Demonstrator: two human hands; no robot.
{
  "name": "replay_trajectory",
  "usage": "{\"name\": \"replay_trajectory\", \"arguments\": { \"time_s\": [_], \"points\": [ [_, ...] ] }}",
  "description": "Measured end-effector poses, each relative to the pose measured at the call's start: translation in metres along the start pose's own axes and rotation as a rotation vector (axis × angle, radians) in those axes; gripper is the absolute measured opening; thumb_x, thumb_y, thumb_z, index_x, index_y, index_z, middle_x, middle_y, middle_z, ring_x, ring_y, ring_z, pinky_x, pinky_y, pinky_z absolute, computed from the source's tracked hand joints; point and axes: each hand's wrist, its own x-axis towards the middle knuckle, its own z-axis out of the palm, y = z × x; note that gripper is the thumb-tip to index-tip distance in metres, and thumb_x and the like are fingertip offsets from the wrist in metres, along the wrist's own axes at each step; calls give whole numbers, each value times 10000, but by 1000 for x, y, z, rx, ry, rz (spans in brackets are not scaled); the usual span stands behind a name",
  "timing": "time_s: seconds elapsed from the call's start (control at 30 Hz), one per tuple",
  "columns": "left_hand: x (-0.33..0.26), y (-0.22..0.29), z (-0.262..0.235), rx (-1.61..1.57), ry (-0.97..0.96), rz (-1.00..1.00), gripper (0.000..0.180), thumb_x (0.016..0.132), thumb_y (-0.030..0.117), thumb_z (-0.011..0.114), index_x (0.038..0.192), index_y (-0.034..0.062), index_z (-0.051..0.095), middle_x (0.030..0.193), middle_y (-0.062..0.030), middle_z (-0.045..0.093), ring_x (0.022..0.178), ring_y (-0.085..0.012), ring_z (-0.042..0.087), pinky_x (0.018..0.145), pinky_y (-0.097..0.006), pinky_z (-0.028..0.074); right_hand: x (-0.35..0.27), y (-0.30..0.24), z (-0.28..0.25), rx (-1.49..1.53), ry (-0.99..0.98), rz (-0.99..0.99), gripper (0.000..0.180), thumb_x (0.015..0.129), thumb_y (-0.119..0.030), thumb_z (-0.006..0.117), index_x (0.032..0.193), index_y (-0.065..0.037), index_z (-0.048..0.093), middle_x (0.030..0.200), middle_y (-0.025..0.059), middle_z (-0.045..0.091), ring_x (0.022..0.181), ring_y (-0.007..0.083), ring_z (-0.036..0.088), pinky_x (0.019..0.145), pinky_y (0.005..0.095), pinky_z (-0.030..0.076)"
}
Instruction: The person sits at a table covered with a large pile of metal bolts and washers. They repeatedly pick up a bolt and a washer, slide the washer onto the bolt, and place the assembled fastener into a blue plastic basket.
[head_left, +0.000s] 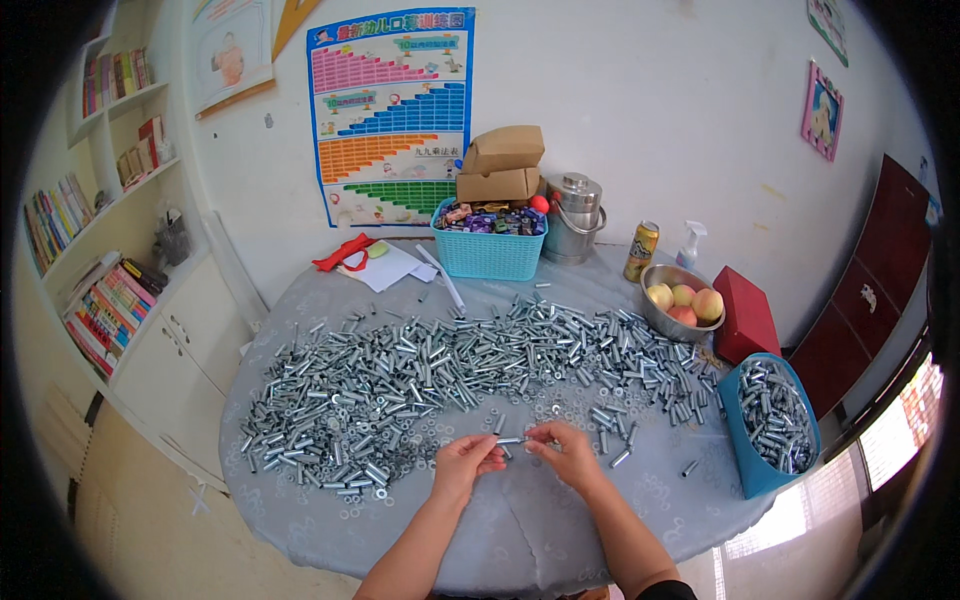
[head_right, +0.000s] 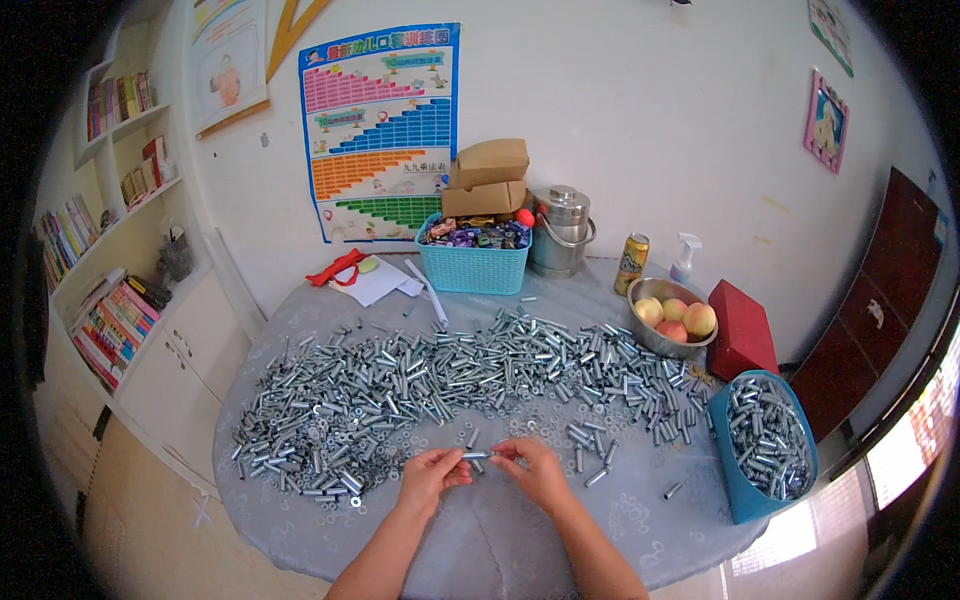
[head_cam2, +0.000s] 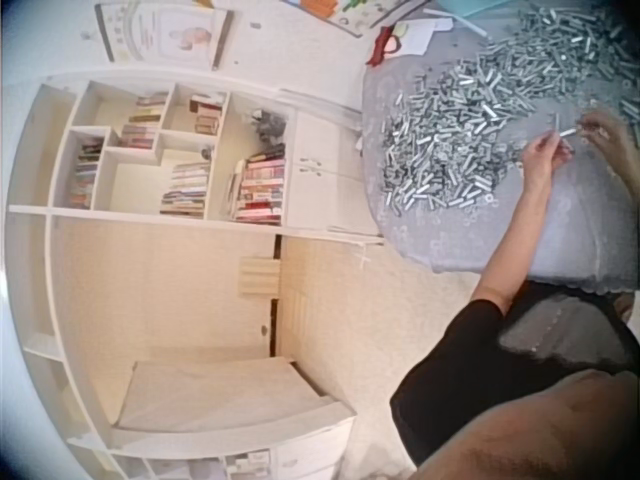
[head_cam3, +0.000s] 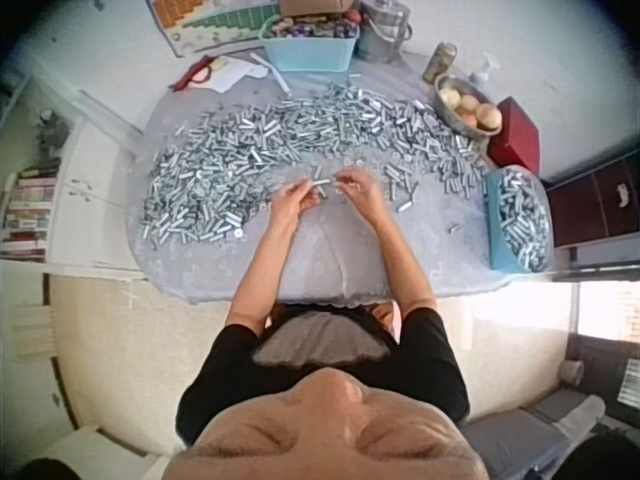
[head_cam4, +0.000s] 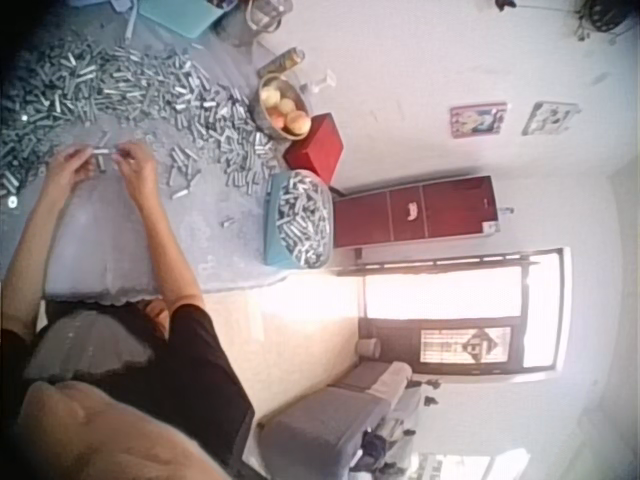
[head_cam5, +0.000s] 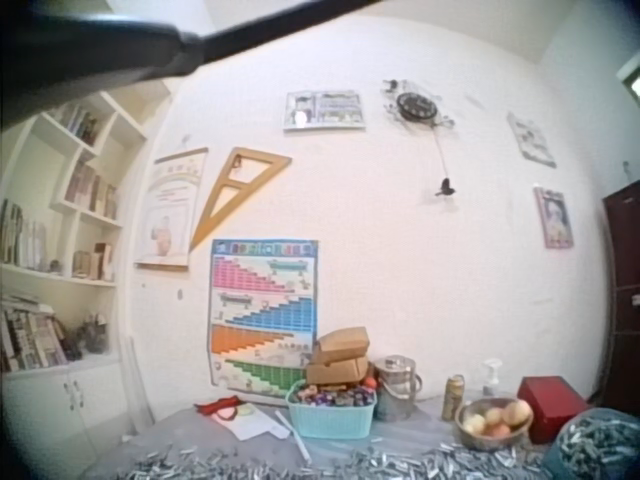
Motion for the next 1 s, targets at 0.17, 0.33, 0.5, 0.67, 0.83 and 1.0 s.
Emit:
{"name": "replay_trajectory", "arguments": {
  "time_s": [0.17,0.33,0.5,0.67,0.83,1.0],
  "points": [
    [-2,-1,6,58,-1,33,194,826,97,601,930,-66,587,780,-126,622,659,-167,612,594,-287,552,-7,3,0,65,6,17,177,745,-92,686,903,-39,626,845,79,625,803,171,586,704,278,459],
    [-4,-1,6,44,13,20,199,839,108,586,926,-71,586,771,-120,617,652,-161,606,582,-287,553,-4,4,-4,-103,64,-325,174,765,-120,671,910,-39,619,830,79,610,766,181,584,684,293,458],
    [-4,-1,8,63,-12,60,187,845,101,573,912,-73,589,760,-119,613,644,-166,604,570,-293,553,-10,-7,-2,-44,-17,-3,165,766,-123,660,894,-38,601,855,106,606,782,252,582,670,321,465],
    [-5,-2,10,86,-3,100,185,845,96,570,904,-79,587,749,-121,609,643,-168,604,553,-295,552,-10,-4,1,-45,73,-205,149,777,-135,648,866,-31,588,837,112,604,780,264,579,668,332,463],
    [-6,-3,11,96,4,65,186,845,96,572,894,-82,587,746,-121,605,634,-170,599,534,-298,550,-10,0,-3,-117,40,-258,130,807,-138,615,831,-13,590,821,121,606,755,274,575,657,349,457],
    [-7,-8,13,64,2,110,184,844,104,576,887,-74,588,744,-116,602,614,-166,589,532,-303,549,-12,-2,-4,-45,-66,144,265,891,-236,500,814,-3,599,728,99,601,677,198,573,629,303,447]
  ]
}}
